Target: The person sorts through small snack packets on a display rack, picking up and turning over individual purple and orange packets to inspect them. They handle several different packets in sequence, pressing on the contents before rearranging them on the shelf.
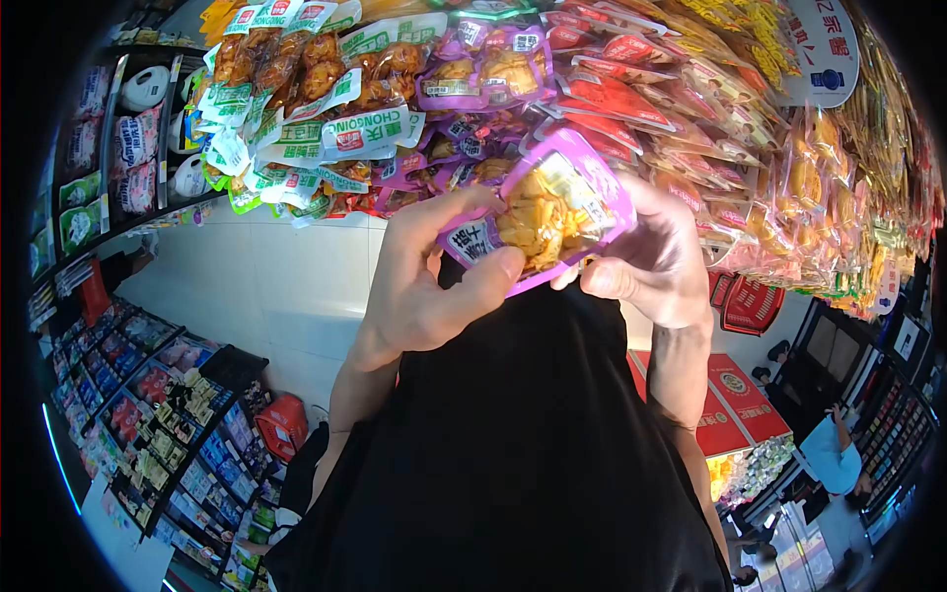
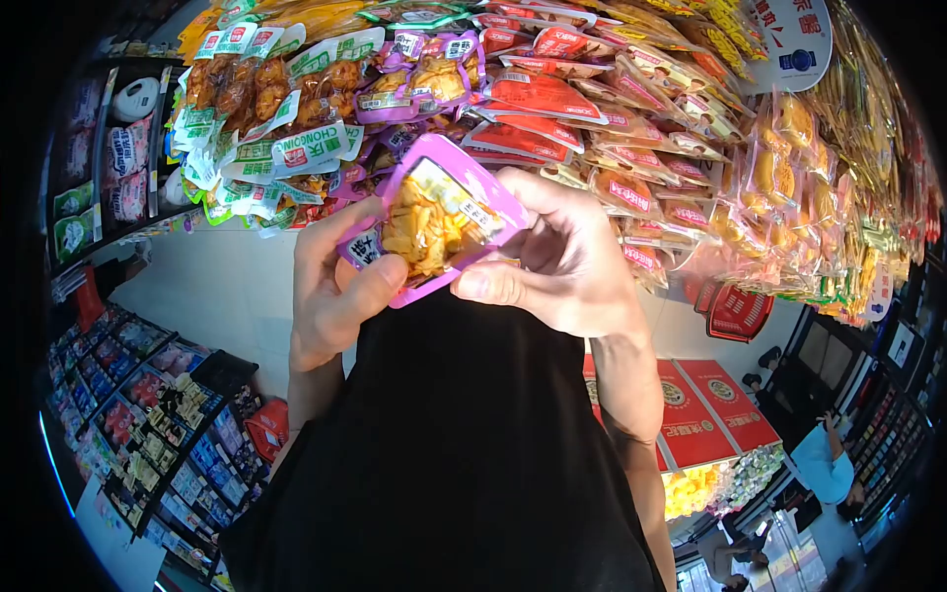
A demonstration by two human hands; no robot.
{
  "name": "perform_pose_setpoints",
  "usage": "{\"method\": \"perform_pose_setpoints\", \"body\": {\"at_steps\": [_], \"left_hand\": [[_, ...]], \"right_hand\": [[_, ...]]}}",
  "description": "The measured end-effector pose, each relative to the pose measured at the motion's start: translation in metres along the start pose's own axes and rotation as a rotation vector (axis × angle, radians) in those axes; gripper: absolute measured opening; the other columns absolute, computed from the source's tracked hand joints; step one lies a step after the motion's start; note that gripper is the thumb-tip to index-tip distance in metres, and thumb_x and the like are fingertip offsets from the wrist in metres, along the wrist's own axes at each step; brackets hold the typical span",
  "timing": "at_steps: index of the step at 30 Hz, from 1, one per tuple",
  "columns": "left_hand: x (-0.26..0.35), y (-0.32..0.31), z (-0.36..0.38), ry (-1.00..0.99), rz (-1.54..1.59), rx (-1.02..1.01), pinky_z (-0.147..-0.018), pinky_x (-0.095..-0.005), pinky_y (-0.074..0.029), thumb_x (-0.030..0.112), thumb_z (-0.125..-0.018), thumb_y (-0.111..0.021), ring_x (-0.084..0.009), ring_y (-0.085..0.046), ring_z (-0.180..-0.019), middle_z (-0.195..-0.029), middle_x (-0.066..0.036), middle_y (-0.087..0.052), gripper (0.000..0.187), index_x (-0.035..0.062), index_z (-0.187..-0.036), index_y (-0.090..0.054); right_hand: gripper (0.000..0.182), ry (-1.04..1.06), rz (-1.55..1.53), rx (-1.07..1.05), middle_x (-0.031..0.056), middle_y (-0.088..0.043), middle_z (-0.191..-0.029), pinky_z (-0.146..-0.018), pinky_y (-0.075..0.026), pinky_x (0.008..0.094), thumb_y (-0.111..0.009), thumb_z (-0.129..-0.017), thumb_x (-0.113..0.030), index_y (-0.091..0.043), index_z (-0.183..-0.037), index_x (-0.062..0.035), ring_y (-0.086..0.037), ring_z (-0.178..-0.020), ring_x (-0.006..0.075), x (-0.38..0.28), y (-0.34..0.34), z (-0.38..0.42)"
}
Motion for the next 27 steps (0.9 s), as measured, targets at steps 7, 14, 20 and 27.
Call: {"method": "perform_pose_setpoints", "body": {"at_steps": [7, 14, 20, 27], "left_hand": [[0.005, 0.004, -0.013, -0.004, -0.21, -0.305, -0.066, -0.0326, -0.048, 0.018, -0.075, -0.082, -0.0189, -0.06, -0.067, -0.076, -0.009, -0.063, 0.031, -0.0036, -0.092, -0.066], [0.02, 0.002, -0.013, -0.089, -0.285, -0.369, -0.062, -0.0348, -0.047, 0.018, -0.077, -0.08, -0.0253, -0.061, -0.064, -0.075, -0.011, -0.061, 0.028, -0.0019, -0.089, -0.065], [0.028, 0.001, -0.011, -0.167, -0.326, -0.371, -0.066, -0.0391, -0.049, 0.017, -0.078, -0.079, -0.0343, -0.064, -0.073, -0.081, -0.016, -0.063, 0.029, -0.0036, -0.093, -0.064], [0.029, -0.003, -0.018, -0.352, -0.414, -0.375, -0.067, -0.042, -0.043, 0.017, -0.075, -0.078, -0.036, -0.058, -0.071, -0.08, -0.016, -0.059, 0.028, -0.0011, -0.089, -0.06]], "right_hand": [[0.041, -0.114, 0.336, -0.101, 0.0049, -0.071, -0.104, -0.08, -0.054, 0.028, -0.086, -0.09, -0.018, -0.069, -0.122, 0.0013, -0.064, -0.091, 0.0087, -0.012, -0.005, 0.0], [0.032, 0.025, 0.336, -0.02, 0.0034, -0.072, -0.093, -0.069, -0.051, 0.0263, -0.082, -0.086, -0.005, -0.071, -0.115, 0.0034, -0.062, -0.078, 0.0073, -0.01, -0.017, 0.008], [0.029, 0.214, 0.464, 0.021, 0.0037, -0.071, -0.09, -0.067, -0.05, 0.0261, -0.085, -0.08, -0.003, -0.073, -0.106, 0.0031, -0.062, -0.076, 0.008, -0.013, -0.025, 0.006], [0.026, 0.264, 0.356, 0.052, 0.0071, -0.07, -0.089, -0.069, -0.05, 0.0281, -0.082, -0.078, 0.003, -0.072, -0.102, 0.0054, -0.063, -0.076, 0.0115, -0.006, -0.031, 0.003]]}}
Point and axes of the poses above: each hand's wrist, its own z-axis away from the middle knuckle, its own y-axis out of the back of the hand, x = y × z, the point moved 2 cm from there along -z, towards the middle knuckle
